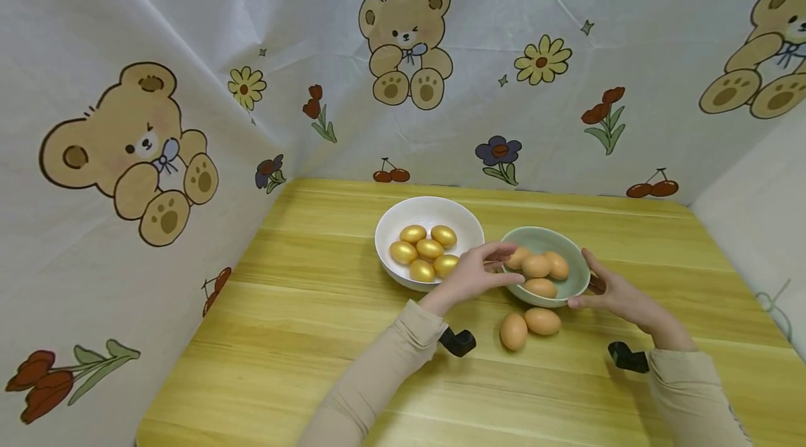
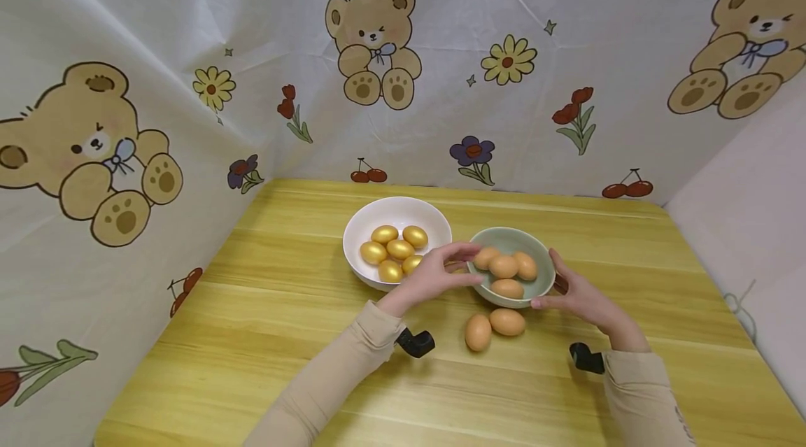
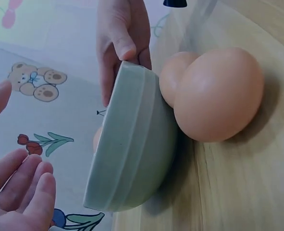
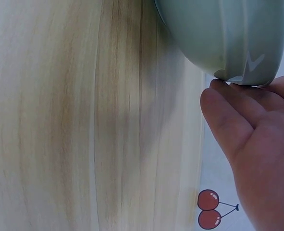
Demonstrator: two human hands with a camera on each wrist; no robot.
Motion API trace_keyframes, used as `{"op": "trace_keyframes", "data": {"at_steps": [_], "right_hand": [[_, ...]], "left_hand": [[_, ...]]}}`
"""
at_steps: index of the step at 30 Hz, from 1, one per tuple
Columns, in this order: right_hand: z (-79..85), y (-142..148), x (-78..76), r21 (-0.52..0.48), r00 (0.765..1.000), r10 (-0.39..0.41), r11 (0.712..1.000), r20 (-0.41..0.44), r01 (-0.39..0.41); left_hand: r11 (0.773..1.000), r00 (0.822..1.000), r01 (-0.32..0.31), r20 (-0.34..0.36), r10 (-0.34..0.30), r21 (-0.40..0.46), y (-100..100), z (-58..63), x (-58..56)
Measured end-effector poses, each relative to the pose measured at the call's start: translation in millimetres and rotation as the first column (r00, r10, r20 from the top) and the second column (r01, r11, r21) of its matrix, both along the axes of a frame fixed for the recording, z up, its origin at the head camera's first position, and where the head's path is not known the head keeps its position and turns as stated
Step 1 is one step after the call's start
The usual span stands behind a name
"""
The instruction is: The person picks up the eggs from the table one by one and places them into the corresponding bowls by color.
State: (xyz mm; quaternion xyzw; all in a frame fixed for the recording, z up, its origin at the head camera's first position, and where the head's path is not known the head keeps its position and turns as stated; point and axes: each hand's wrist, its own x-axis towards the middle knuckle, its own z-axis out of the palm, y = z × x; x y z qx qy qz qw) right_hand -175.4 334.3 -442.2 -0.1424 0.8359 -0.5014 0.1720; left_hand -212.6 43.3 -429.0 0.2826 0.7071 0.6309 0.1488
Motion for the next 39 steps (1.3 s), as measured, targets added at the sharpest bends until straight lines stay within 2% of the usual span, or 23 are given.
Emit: {"op": "trace_keyframes", "data": {"at_steps": [6,12,22,28,39], "right_hand": [[0.7,0,-0.2,0.019,1.0,0.0,1.0,0.0,0.0],[1.2,-1,-0.3,0.02,1.0,0.0,1.0,-0.006,0.0],[1.4,0,0.7,0.021,1.0,-0.009,1.0,-0.011,0.009],[1.0,-1,0.9,0.015,1.0,-0.011,1.0,-0.019,0.012],[0.6,-2,1.5,0.012,0.999,-0.009,1.0,-0.034,0.009]], "left_hand": [[0.995,0.997,0.068,-0.023,-0.069,-0.067,-11,-3.4,8.5],[0.989,0.992,0.111,-0.049,-0.117,-0.097,-21,-11.0,15.6],[0.963,0.975,0.202,-0.055,-0.215,-0.178,-21,-24.6,25.0],[0.955,0.973,0.215,-0.035,-0.227,-0.206,-18,-27.8,29.2],[0.926,0.964,0.256,0.007,-0.264,-0.278,-11,-39.2,29.4]]}}
